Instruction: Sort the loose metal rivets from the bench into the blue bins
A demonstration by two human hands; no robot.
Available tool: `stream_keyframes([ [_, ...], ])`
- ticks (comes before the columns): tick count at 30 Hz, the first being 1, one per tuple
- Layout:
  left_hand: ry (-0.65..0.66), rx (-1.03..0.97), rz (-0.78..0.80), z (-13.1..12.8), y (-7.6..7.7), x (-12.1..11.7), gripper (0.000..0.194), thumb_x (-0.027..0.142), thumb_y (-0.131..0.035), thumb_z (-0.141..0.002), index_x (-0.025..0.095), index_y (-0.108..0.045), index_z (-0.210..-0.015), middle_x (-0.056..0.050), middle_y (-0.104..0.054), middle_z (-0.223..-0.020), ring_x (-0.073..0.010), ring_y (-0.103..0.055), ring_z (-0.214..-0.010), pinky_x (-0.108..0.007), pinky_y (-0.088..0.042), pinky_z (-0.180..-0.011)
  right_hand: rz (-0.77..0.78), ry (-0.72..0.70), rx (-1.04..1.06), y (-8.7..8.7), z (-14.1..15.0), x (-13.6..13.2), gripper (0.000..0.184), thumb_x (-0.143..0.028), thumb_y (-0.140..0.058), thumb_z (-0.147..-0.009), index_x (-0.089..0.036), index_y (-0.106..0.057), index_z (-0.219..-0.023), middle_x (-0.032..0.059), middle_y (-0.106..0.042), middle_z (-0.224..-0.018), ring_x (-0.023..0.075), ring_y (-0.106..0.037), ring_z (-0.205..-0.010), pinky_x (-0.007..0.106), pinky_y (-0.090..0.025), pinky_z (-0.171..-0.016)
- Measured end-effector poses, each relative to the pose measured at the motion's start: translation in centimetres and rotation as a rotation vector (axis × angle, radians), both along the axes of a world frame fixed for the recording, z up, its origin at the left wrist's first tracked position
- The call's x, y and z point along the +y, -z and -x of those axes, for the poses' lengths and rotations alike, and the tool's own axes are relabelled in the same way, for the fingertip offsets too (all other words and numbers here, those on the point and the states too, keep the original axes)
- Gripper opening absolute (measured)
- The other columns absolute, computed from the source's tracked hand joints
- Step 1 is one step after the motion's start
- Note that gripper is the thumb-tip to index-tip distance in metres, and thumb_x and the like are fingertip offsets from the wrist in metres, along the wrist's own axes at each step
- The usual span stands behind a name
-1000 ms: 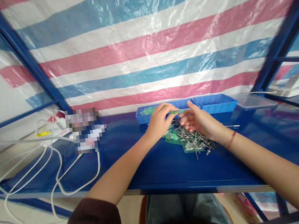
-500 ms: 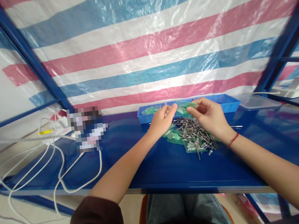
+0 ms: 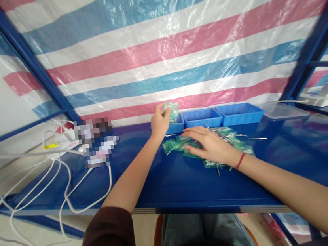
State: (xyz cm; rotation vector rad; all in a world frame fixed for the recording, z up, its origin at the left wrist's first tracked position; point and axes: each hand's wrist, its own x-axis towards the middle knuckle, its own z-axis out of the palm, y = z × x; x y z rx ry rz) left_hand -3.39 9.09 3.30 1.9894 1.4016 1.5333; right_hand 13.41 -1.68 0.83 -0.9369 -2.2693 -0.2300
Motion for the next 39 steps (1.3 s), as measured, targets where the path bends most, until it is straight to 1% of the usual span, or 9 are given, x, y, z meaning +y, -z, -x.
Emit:
stream_keyframes([
  [2,-0.155,0.214,-0.011,0.7,0.6,1.0,0.036,0.037,-0.052,-0.087,0.017,-0.052,-0.117,-0.008,-0.069,-0.092,-0.0243,-0.062,-0.094,-0.037,-0.043,-0.087,0.089,-0.029,-0.116,0.6,0.4,0.2,0.04,-0.04,-0.055,-0.086,-0.015,-0.06,-0.117,0.0145,-0.062,-0.118,0.0261,-0.057,-0.11,0.043,-0.044,-0.096],
  [5,-0.292,0.465,-0.078,1.3,1.7,1.5,0.043,0.043,-0.055,-0.084,0.014,-0.054,-0.116,-0.014,-0.065,-0.11,-0.0317,-0.05,-0.117,-0.045,-0.034,-0.101,0.166,-0.018,-0.192,0.9,0.6,0.4,0.038,-0.041,-0.053,-0.087,-0.015,-0.063,-0.113,0.0125,-0.068,-0.105,0.0244,-0.061,-0.1,0.04,-0.045,-0.091],
  [9,-0.31,0.516,-0.171,1.2,2.2,1.3,0.044,0.044,-0.048,-0.087,0.013,-0.055,-0.118,-0.015,-0.06,-0.121,-0.031,-0.041,-0.127,-0.045,-0.028,-0.107,0.19,0.083,-0.228,0.1,0.7,0.0,0.028,-0.031,-0.048,-0.09,-0.016,-0.067,-0.105,0.0104,-0.07,-0.089,0.0217,-0.064,-0.087,0.034,-0.047,-0.081],
  [17,-0.017,0.484,-0.29,-0.2,1.4,-1.8,0.023,0.033,-0.049,-0.088,0.018,-0.061,-0.1,-0.008,-0.066,-0.106,-0.0211,-0.054,-0.109,-0.037,-0.034,-0.103,0.131,0.144,-0.19,-0.7,1.0,-1.1,0.023,-0.02,-0.044,-0.09,-0.016,-0.066,-0.084,0.0072,-0.067,-0.078,0.0185,-0.062,-0.074,0.029,-0.044,-0.072],
  [22,0.183,0.388,-0.294,-1.3,0.8,-3.6,0.016,0.028,-0.049,-0.088,0.02,-0.063,-0.089,-0.004,-0.067,-0.095,-0.0181,-0.058,-0.098,-0.034,-0.039,-0.096,0.116,0.188,0.011,-0.6,0.9,-1.2,0.011,-0.013,-0.049,-0.082,-0.017,-0.058,-0.078,0.0045,-0.063,-0.073,0.0176,-0.059,-0.069,0.028,-0.044,-0.067],
  [27,0.303,0.329,-0.186,-2.0,0.5,-4.2,0.018,0.029,-0.05,-0.087,0.019,-0.064,-0.083,-0.004,-0.068,-0.089,-0.0173,-0.06,-0.09,-0.033,-0.041,-0.091,0.203,0.177,0.332,-0.3,0.5,-0.3,0.015,-0.014,-0.055,-0.075,-0.018,-0.06,-0.089,0.0,-0.065,-0.07,0.0152,-0.061,-0.061,0.028,-0.047,-0.063],
  [32,0.487,0.153,0.053,-2.1,0.3,-4.9,0.035,0.043,-0.04,-0.091,0.02,-0.065,-0.083,-0.004,-0.069,-0.092,-0.0159,-0.061,-0.092,-0.029,-0.043,-0.086,0.287,0.176,0.729,-0.9,-1.1,0.6,0.019,-0.033,-0.063,-0.075,-0.016,-0.063,-0.084,0.005,-0.068,-0.077,0.0169,-0.063,-0.066,0.031,-0.051,-0.063],
  [37,0.689,0.007,0.227,-2.4,0.8,-4.7,0.028,0.038,-0.058,-0.083,0.019,-0.059,-0.102,-0.004,-0.067,-0.092,-0.014,-0.062,-0.084,-0.027,-0.047,-0.076,0.318,0.117,0.965,-1.9,-2.0,0.5,0.027,-0.04,-0.069,-0.071,-0.018,-0.062,-0.084,0.0028,-0.064,-0.071,0.016,-0.061,-0.063,0.03,-0.053,-0.054],
  [39,0.694,-0.019,0.215,-2.6,0.9,-4.6,0.028,0.032,-0.062,-0.081,0.018,-0.056,-0.104,-0.004,-0.067,-0.088,-0.0132,-0.062,-0.078,-0.027,-0.047,-0.072,0.314,0.079,1.002,-2.0,-1.9,0.4,0.028,-0.042,-0.07,-0.07,-0.019,-0.062,-0.084,0.0021,-0.063,-0.072,0.0156,-0.062,-0.064,0.03,-0.054,-0.055],
])
